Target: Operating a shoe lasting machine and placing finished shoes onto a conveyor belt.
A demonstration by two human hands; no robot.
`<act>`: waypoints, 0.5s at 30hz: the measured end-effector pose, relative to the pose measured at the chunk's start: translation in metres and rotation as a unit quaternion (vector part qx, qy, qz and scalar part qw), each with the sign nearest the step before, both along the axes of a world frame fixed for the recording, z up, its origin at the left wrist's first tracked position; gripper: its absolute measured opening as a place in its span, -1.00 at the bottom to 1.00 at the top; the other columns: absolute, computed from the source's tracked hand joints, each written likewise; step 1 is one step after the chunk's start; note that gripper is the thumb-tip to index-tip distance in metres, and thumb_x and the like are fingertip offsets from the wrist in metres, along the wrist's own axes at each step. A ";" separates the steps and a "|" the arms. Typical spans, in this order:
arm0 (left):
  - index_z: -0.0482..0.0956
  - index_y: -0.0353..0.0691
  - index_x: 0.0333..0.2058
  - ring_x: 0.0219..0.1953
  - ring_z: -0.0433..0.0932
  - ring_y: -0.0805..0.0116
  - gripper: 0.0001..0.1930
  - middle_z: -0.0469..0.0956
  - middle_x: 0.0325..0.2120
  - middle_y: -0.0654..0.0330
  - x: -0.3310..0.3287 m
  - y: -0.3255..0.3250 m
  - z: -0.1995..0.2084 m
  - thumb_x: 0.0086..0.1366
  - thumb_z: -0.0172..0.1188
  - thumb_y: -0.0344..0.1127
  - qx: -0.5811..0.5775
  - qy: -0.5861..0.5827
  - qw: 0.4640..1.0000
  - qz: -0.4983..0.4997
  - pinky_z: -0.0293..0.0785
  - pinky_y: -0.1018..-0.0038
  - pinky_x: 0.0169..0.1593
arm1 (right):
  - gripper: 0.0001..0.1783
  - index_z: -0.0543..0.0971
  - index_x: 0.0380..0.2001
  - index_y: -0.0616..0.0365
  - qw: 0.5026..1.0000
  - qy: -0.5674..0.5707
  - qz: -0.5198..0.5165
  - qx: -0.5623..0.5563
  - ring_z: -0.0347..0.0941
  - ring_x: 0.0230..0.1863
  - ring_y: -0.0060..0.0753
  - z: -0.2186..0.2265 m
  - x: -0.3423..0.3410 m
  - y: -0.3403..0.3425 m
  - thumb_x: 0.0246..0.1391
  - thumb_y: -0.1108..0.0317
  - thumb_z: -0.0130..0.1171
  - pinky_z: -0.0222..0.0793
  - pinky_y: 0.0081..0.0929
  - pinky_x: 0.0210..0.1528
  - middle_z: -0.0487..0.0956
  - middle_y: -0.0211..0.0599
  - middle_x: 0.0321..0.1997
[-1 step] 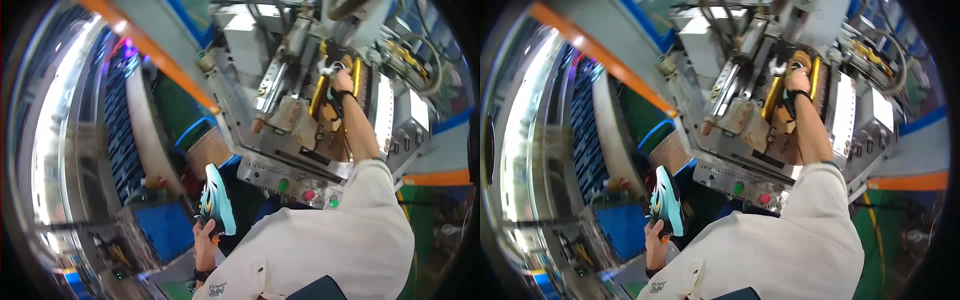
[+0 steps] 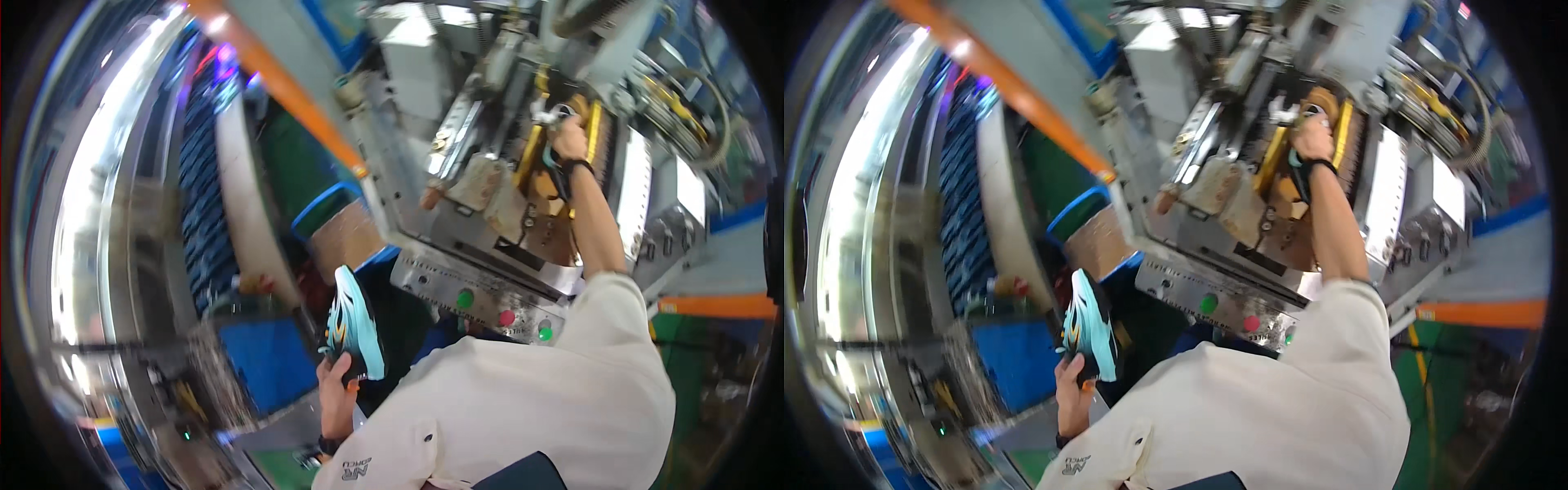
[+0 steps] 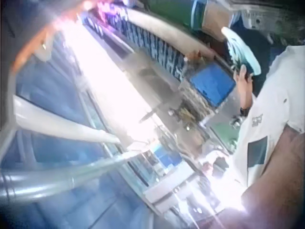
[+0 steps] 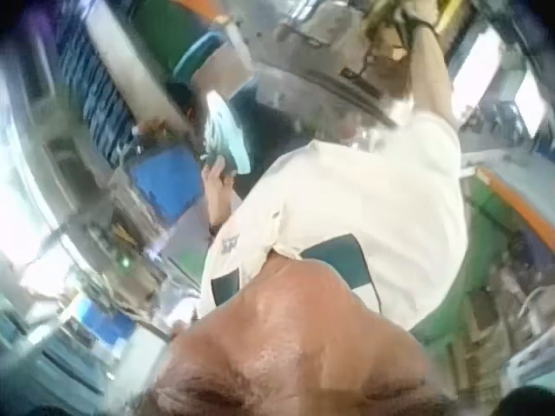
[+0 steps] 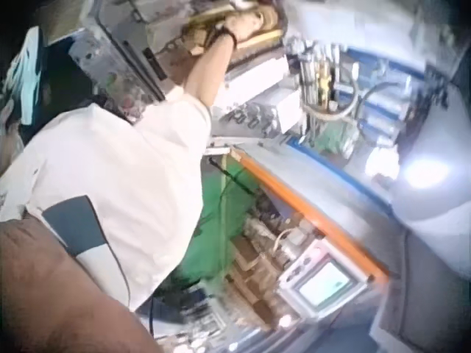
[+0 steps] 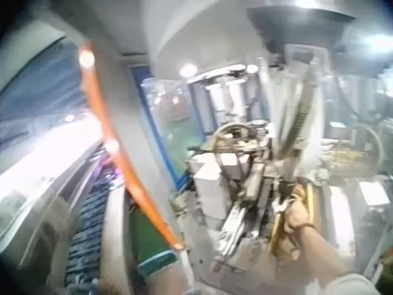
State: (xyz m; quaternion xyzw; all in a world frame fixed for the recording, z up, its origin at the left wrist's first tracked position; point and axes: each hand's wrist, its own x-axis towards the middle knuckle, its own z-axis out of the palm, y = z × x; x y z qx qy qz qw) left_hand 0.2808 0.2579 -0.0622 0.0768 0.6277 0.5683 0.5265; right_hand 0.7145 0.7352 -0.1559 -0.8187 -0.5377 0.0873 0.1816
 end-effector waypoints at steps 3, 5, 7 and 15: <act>0.43 -0.39 0.05 -0.23 0.60 0.40 -0.59 0.58 -0.20 0.16 0.026 -0.038 -0.011 0.23 0.21 -0.41 0.017 -0.027 0.994 0.108 0.54 0.51 -0.18 | -0.59 0.48 -0.02 0.28 0.941 0.063 0.221 0.248 0.54 -0.18 0.18 0.025 -0.054 -0.087 0.01 0.42 0.09 0.42 -0.02 -0.11 0.57 0.16 -0.11; 0.48 -0.40 0.02 -0.22 0.59 0.39 -0.63 0.58 -0.21 0.17 0.032 -0.061 -0.029 0.26 0.20 -0.38 0.012 0.033 0.997 0.073 0.54 0.51 -0.16 | -0.74 0.53 -0.11 0.25 0.929 0.155 0.290 0.168 0.53 -0.17 0.07 0.067 -0.110 -0.188 0.11 0.48 0.04 0.41 -0.17 -0.18 0.58 0.05 -0.20; 0.53 -0.42 -0.05 -0.22 0.60 0.39 -0.67 0.58 -0.25 0.17 0.039 -0.079 -0.042 0.27 0.22 -0.35 -0.007 0.025 0.997 0.078 0.54 0.51 -0.14 | -0.86 0.55 -0.26 0.22 0.878 0.201 0.406 0.156 0.49 -0.24 0.01 0.042 -0.148 -0.255 0.11 0.54 0.06 0.41 -0.23 -0.18 0.56 -0.07 -0.27; 0.57 -0.44 -0.19 -0.28 0.63 0.40 -0.75 0.62 -0.29 0.15 0.068 -0.157 -0.046 0.26 0.25 -0.36 -0.002 -0.127 0.946 0.299 0.56 0.53 -0.18 | -0.83 0.57 -0.24 0.09 0.831 0.067 0.540 0.116 0.43 -0.04 -0.03 -0.164 -0.184 -0.274 0.07 0.42 0.11 0.39 -0.16 -0.04 0.53 -0.19 -0.18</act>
